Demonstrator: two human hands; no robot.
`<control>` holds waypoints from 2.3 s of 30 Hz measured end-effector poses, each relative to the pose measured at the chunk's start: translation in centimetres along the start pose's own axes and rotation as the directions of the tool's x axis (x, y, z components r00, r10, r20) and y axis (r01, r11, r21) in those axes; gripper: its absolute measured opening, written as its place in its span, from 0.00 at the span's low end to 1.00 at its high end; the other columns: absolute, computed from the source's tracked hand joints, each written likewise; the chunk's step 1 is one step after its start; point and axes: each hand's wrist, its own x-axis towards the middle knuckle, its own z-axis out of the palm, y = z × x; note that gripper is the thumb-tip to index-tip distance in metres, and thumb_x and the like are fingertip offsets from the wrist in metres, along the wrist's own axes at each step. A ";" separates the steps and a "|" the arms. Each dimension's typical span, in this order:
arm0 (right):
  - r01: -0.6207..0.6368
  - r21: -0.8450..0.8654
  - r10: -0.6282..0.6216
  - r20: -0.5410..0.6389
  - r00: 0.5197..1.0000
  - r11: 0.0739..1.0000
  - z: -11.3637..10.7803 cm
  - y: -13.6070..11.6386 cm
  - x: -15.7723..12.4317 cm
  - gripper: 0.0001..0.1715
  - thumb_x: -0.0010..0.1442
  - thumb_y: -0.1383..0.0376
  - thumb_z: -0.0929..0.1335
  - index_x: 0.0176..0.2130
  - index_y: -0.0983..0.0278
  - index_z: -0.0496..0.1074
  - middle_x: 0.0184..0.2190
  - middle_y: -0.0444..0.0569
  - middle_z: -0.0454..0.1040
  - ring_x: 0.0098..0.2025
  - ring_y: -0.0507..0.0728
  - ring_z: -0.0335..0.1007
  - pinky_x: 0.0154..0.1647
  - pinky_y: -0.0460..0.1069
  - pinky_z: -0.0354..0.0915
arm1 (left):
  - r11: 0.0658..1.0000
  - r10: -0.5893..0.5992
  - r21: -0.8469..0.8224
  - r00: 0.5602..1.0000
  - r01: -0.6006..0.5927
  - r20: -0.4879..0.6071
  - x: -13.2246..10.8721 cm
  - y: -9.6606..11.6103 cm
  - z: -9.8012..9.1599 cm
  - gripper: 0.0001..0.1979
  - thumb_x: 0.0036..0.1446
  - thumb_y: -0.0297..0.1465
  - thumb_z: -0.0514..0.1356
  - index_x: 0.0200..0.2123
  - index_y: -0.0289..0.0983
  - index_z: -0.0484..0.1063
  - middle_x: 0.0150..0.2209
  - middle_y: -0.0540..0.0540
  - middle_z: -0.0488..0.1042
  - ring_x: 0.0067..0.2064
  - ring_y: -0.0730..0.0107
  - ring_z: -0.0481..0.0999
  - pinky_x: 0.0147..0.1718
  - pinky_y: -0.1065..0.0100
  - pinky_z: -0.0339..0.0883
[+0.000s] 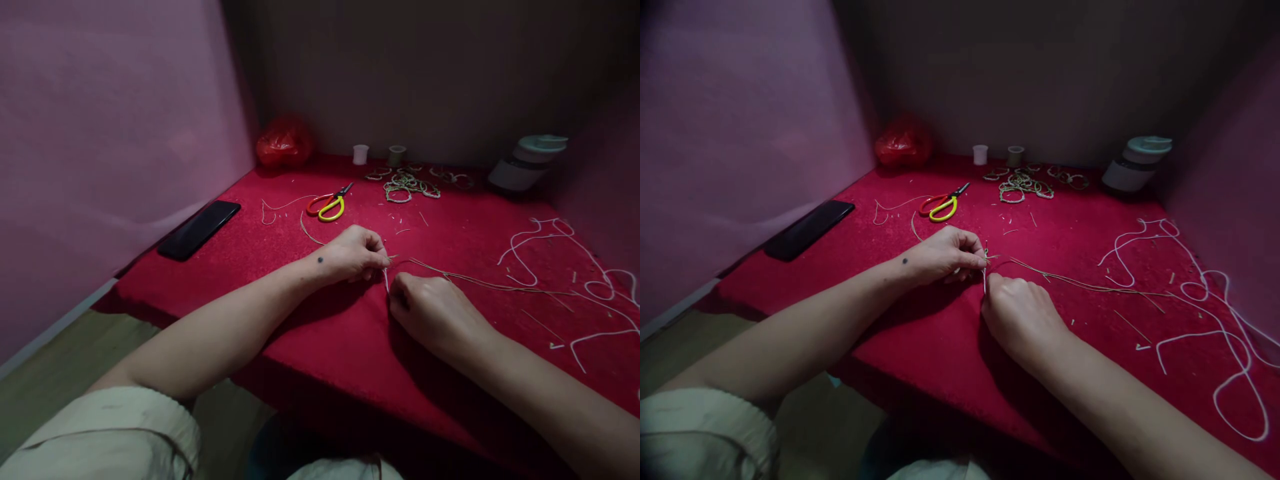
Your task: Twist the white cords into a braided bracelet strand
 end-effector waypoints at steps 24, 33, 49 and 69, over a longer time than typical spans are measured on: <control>-0.017 0.532 -0.007 0.043 0.999 0.847 -1.2 1.7 0.3 0.06 0.50 0.66 0.63 0.25 0.64 0.67 0.17 0.43 0.66 0.19 0.48 0.59 0.20 0.44 0.54 | 1.000 0.005 0.014 1.000 -0.005 0.007 0.0 0.1 -0.1 0.06 0.51 0.25 0.57 0.24 0.34 0.64 0.14 0.55 0.62 0.13 0.83 0.58 0.12 0.76 0.48; 0.052 0.172 -0.049 -0.020 0.999 0.984 -0.3 0.9 0.2 0.08 0.50 0.70 0.61 0.26 0.65 0.69 0.22 0.48 0.71 0.23 0.52 0.62 0.25 0.46 0.53 | 0.999 0.007 0.032 1.000 -0.007 0.013 0.1 -0.2 -0.2 0.05 0.50 0.26 0.57 0.24 0.35 0.64 0.14 0.55 0.63 0.13 0.82 0.59 0.13 0.76 0.49; -0.332 0.872 0.062 0.333 0.941 0.359 -1.1 2.9 0.8 0.04 0.50 0.66 0.64 0.27 0.64 0.62 0.15 0.40 0.64 0.11 0.44 0.51 0.09 0.41 0.47 | 1.000 0.022 -0.002 1.000 -0.022 -0.022 -0.1 0.1 0.1 0.05 0.51 0.24 0.57 0.25 0.35 0.63 0.13 0.56 0.62 0.12 0.84 0.56 0.13 0.76 0.48; 0.060 0.760 0.057 -0.127 0.990 0.647 -1.6 3.0 1.3 0.08 0.51 0.69 0.65 0.34 0.63 0.71 0.31 0.47 0.75 0.34 0.53 0.70 0.37 0.48 0.65 | 0.947 0.241 0.209 0.970 -0.244 0.040 -0.1 -0.5 0.5 0.04 0.47 0.22 0.54 0.28 0.33 0.67 0.20 0.54 0.67 0.20 0.81 0.65 0.20 0.76 0.58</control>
